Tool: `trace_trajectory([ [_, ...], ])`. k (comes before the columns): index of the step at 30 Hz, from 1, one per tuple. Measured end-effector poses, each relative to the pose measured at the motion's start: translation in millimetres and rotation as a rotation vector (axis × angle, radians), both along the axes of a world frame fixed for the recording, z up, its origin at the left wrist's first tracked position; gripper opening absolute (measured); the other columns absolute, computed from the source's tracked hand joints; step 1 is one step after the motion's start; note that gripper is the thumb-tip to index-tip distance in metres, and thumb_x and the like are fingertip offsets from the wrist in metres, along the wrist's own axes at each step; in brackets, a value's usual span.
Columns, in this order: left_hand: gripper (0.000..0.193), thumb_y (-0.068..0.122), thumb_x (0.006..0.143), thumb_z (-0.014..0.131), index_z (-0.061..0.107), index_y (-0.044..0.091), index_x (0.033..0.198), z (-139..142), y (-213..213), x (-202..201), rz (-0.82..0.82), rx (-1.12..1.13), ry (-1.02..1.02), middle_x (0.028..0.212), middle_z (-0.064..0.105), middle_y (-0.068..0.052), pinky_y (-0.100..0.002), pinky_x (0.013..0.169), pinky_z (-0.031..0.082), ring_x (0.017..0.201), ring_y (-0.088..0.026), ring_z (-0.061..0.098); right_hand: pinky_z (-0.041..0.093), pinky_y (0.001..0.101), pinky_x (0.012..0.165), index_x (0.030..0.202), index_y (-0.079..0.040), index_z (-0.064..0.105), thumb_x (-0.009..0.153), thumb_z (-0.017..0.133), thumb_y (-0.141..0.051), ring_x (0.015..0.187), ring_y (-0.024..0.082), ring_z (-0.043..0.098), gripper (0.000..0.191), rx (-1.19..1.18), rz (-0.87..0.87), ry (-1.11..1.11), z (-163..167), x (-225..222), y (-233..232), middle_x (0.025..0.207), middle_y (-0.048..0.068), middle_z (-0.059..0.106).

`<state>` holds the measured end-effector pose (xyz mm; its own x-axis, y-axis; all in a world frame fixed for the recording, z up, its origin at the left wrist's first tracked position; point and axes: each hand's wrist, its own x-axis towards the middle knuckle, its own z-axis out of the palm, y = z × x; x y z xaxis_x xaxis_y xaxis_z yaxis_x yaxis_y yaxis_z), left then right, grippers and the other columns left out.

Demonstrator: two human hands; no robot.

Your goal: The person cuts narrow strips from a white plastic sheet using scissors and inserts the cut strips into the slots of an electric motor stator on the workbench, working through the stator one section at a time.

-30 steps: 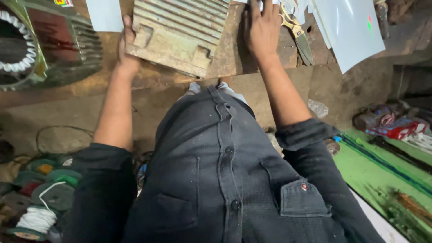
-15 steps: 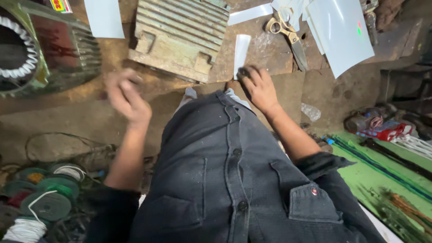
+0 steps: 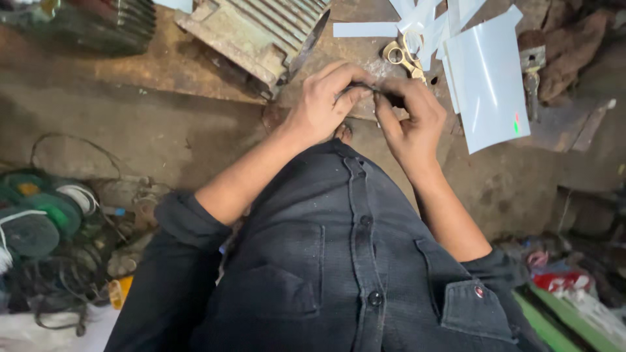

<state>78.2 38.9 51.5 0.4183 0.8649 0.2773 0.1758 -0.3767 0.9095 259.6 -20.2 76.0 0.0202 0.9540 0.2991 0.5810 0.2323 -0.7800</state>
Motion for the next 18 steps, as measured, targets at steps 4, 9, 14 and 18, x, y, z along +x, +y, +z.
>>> trace_trajectory([
  [4, 0.019, 0.003, 0.093, 0.067, 0.072, 0.006, 0.111, -7, -23, 13, 0.083, -0.064, 0.015, 0.101, 0.071, -0.011, -0.036, 0.083, 0.058, 0.095, -0.03, 0.073, 0.057, 0.0333, 0.082, 0.109, -0.001, 0.071, 0.093, 0.079, 0.001, 0.094, 0.024, 0.073, 0.017, 0.062, 0.166, -0.108, 8, 21, -9, 0.107, 0.014, 0.071],
  [9, 0.019, 0.002, 0.093, 0.066, 0.073, 0.007, 0.11, -14, -52, 36, 0.22, -0.107, -0.008, 0.101, 0.074, -0.01, -0.033, 0.08, 0.059, 0.092, -0.025, 0.075, 0.057, 0.0336, 0.081, 0.107, -0.004, 0.074, 0.092, 0.082, -0.002, 0.095, 0.025, 0.073, 0.018, 0.064, 0.265, -0.126, 9, 40, -15, 0.105, 0.01, 0.072],
  [14, 0.02, 0.001, 0.092, 0.067, 0.075, 0.008, 0.109, -17, -68, 43, 0.266, -0.162, -0.008, 0.1, 0.077, -0.009, -0.03, 0.081, 0.06, 0.093, -0.018, 0.077, 0.054, 0.0351, 0.073, 0.101, -0.002, 0.071, 0.091, 0.083, -0.002, 0.088, 0.025, 0.069, 0.015, 0.159, 0.324, -0.162, 3, 56, -24, 0.098, 0.01, 0.069],
  [18, 0.022, 0.003, 0.096, 0.066, 0.072, 0.007, 0.117, -18, -69, 52, 0.105, -0.278, -0.141, 0.106, 0.078, -0.006, -0.029, 0.087, 0.059, 0.099, -0.016, 0.075, 0.046, 0.0336, 0.067, 0.09, 0.002, 0.063, 0.092, 0.083, 0.001, 0.076, 0.021, 0.06, 0.02, 0.1, 0.218, -0.027, -10, 62, -27, 0.086, 0.012, 0.062],
])
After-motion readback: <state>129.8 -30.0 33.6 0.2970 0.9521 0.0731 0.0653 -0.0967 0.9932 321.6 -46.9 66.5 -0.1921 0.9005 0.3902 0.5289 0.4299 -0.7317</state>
